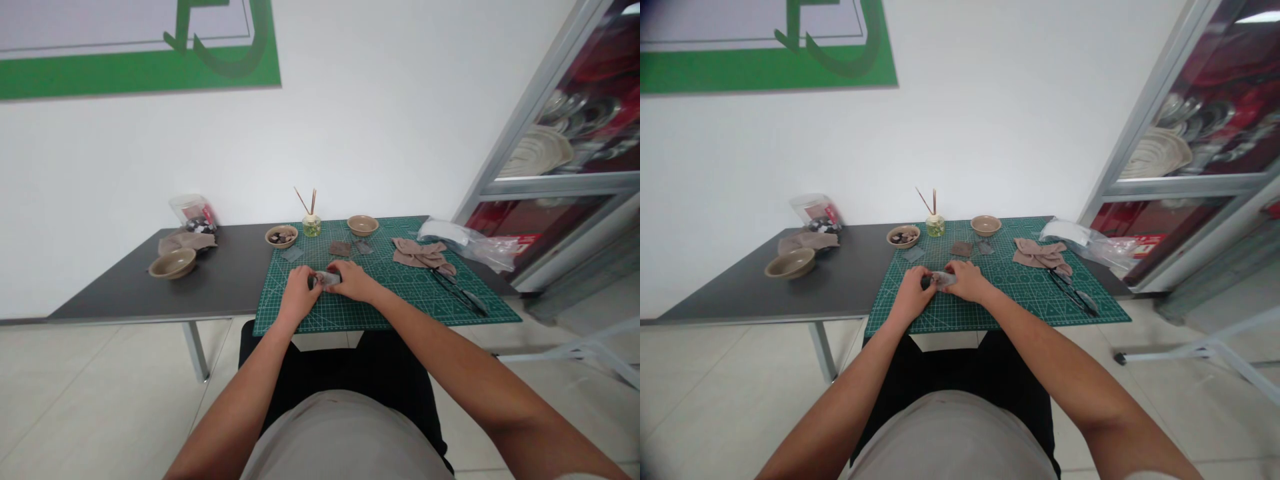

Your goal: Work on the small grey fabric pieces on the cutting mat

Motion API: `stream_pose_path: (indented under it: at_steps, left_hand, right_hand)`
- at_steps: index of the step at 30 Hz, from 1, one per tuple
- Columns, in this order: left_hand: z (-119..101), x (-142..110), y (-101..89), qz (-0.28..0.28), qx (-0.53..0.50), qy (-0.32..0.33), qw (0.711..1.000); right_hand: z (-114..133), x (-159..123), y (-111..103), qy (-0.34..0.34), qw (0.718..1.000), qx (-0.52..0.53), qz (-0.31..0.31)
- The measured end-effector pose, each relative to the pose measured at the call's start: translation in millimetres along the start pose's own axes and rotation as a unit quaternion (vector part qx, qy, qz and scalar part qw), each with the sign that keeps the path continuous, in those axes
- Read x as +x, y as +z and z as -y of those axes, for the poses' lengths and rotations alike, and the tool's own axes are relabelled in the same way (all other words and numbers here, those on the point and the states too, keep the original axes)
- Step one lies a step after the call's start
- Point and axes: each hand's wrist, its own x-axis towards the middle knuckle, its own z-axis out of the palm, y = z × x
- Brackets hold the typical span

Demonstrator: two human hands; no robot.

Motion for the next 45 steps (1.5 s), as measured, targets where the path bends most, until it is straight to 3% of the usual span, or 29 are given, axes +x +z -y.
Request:
stream_pose_path:
  at_steps: [3,5,10,12,18,22,28,32,36,45]
  left_hand:
    - [0.6,0.2,-2.5,0.009,-0.025,-0.046,0.999]
    - [1.4,0.7,-4.0,0.012,-0.036,-0.054,0.998]
    - [3.1,2.2,-5.1,0.014,-0.076,-0.027,0.997]
    - [3.0,2.4,-4.3,0.028,-0.072,-0.013,0.997]
    - [-0.2,1.1,-3.8,0.037,-0.031,-0.016,0.999]
    - [-2.6,0.1,-5.0,0.059,-0.003,0.001,0.998]
    - [-3.8,-0.8,-4.5,0.061,0.002,0.032,0.998]
    - [-4.8,-1.0,-4.8,0.059,0.003,0.030,0.998]
    - [-5.8,-1.2,-5.6,0.064,0.001,0.025,0.998]
    - [-6.0,-0.9,-5.4,0.065,0.001,0.019,0.998]
  right_hand:
    - [-0.9,9.6,-8.8,0.033,0.999,0.028,0.007]
    - [-3.0,18.6,-17.7,0.030,0.998,0.043,-0.021]
    - [1.8,53.4,-40.2,-0.003,0.983,-0.019,-0.184]
    - [8.6,68.8,-39.6,0.004,0.976,-0.065,-0.206]
    - [21.6,94.6,-2.2,0.059,0.976,-0.197,-0.070]
    - [22.3,98.7,14.9,0.076,0.974,-0.209,-0.049]
    - [29.0,101.7,18.6,0.072,0.977,-0.201,-0.024]
    - [29.0,103.8,24.6,0.083,0.976,-0.197,-0.042]
    - [20.3,100.1,27.2,0.101,0.977,-0.176,-0.061]
    - [-7.9,84.7,7.8,0.092,0.977,-0.191,-0.022]
